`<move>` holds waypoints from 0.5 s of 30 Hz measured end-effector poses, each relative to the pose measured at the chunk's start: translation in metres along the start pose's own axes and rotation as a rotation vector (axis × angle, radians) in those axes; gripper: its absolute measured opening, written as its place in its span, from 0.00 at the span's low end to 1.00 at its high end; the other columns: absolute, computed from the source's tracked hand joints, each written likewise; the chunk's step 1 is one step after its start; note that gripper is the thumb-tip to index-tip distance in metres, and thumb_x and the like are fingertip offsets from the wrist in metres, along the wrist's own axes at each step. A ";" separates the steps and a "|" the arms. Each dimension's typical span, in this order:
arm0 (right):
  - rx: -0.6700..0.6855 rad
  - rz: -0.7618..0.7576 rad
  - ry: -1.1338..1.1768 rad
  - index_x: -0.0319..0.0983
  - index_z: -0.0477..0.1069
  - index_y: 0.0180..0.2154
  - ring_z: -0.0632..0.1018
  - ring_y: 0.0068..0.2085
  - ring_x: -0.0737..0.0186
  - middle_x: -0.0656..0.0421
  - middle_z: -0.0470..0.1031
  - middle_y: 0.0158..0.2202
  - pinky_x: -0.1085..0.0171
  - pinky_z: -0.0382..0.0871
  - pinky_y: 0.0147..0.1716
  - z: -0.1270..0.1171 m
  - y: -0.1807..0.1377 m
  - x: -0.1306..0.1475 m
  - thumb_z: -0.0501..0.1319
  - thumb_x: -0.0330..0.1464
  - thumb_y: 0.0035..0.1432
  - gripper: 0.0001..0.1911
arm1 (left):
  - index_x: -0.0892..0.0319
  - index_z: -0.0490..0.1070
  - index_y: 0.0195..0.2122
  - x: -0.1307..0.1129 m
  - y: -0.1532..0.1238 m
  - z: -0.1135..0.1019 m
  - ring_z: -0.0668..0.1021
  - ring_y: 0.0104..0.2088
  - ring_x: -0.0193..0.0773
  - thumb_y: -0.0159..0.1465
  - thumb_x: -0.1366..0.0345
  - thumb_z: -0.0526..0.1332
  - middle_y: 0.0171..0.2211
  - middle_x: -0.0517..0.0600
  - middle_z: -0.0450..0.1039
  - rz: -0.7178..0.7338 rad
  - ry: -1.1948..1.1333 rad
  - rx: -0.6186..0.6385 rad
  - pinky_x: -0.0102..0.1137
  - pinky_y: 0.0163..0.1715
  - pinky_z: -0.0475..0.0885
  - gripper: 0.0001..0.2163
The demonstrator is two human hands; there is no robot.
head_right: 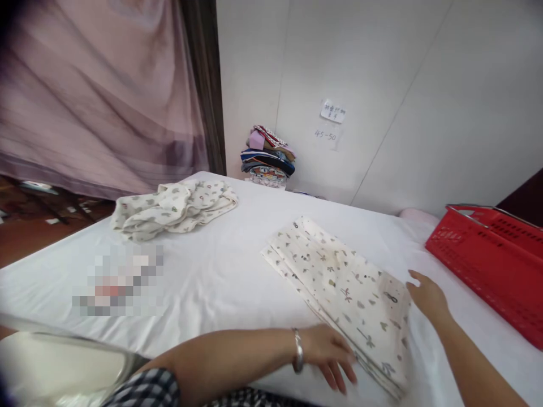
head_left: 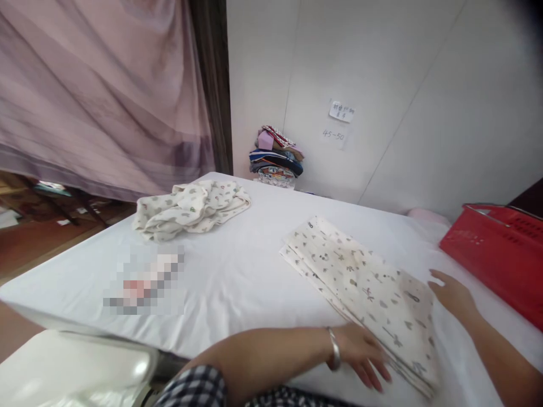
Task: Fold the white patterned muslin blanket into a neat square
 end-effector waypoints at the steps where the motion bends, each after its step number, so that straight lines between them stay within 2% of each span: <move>1: 0.012 -0.047 -0.033 0.42 0.71 0.38 0.71 0.48 0.41 0.41 0.70 0.47 0.48 0.62 0.46 0.011 -0.012 0.011 0.55 0.41 0.43 0.19 | 0.57 0.70 0.22 -0.018 -0.011 -0.028 0.74 0.16 0.37 0.53 0.60 0.61 0.21 0.52 0.74 -0.080 0.156 -0.253 0.33 0.16 0.69 0.07; 2: 0.053 -0.102 -0.036 0.43 0.70 0.40 0.71 0.48 0.43 0.43 0.69 0.49 0.50 0.62 0.47 0.026 -0.025 0.025 0.54 0.42 0.45 0.20 | 0.59 0.71 0.25 -0.040 -0.026 -0.060 0.74 0.17 0.37 0.52 0.63 0.62 0.22 0.51 0.74 -0.150 0.338 -0.528 0.33 0.18 0.69 0.05; 3: 0.079 -0.166 -0.012 0.43 0.70 0.41 0.70 0.50 0.46 0.46 0.69 0.49 0.51 0.62 0.49 0.040 -0.040 0.041 0.52 0.44 0.48 0.20 | 0.61 0.72 0.29 -0.065 -0.041 -0.090 0.75 0.20 0.38 0.52 0.66 0.62 0.24 0.51 0.74 -0.137 0.419 -0.701 0.32 0.22 0.70 0.05; 5: 0.187 -0.282 0.025 0.44 0.69 0.44 0.67 0.53 0.50 0.52 0.68 0.51 0.52 0.61 0.52 0.070 -0.070 0.079 0.51 0.46 0.51 0.22 | 0.61 0.72 0.34 -0.106 -0.068 -0.146 0.77 0.33 0.41 0.56 0.66 0.57 0.31 0.51 0.75 -0.113 0.516 -0.955 0.31 0.30 0.69 0.07; 7: 0.334 -0.387 0.034 0.43 0.68 0.47 0.67 0.53 0.52 0.54 0.67 0.52 0.53 0.62 0.52 0.096 -0.097 0.117 0.50 0.46 0.54 0.23 | 0.61 0.70 0.37 -0.133 -0.091 -0.193 0.73 0.45 0.45 0.57 0.67 0.56 0.41 0.54 0.73 -0.132 0.584 -1.165 0.30 0.36 0.68 0.08; 8: 0.389 -0.464 0.014 0.42 0.68 0.47 0.67 0.53 0.52 0.53 0.67 0.51 0.54 0.61 0.52 0.107 -0.107 0.134 0.50 0.45 0.55 0.23 | 0.61 0.70 0.39 -0.140 -0.098 -0.211 0.72 0.47 0.46 0.56 0.65 0.57 0.44 0.56 0.71 -0.163 0.602 -1.234 0.31 0.37 0.68 0.10; 10: 0.453 -0.589 -0.052 0.42 0.68 0.48 0.67 0.51 0.52 0.53 0.68 0.49 0.55 0.62 0.50 0.123 -0.121 0.161 0.51 0.44 0.56 0.22 | 0.62 0.69 0.41 -0.144 -0.106 -0.235 0.72 0.45 0.51 0.54 0.60 0.59 0.46 0.61 0.69 -0.255 0.608 -1.315 0.34 0.33 0.69 0.15; 12: 0.467 -0.648 -0.139 0.42 0.69 0.46 0.69 0.47 0.52 0.52 0.69 0.46 0.56 0.65 0.44 0.135 -0.126 0.172 0.52 0.44 0.56 0.21 | 0.62 0.69 0.41 -0.140 -0.104 -0.246 0.74 0.40 0.53 0.52 0.56 0.61 0.43 0.64 0.69 -0.340 0.598 -1.331 0.36 0.28 0.69 0.18; 15: 0.456 -0.656 -0.233 0.41 0.69 0.45 0.70 0.43 0.53 0.52 0.70 0.42 0.58 0.66 0.37 0.147 -0.127 0.168 0.50 0.42 0.57 0.19 | 0.62 0.71 0.35 -0.134 -0.091 -0.251 0.74 0.36 0.53 0.49 0.56 0.63 0.38 0.62 0.71 -0.408 0.603 -1.299 0.35 0.24 0.67 0.16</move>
Point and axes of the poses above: each hand's wrist, its own y-axis towards the middle knuckle, its own z-axis out of the palm, x = y × z, the point moved 4 cm from there along y, towards the middle knuckle
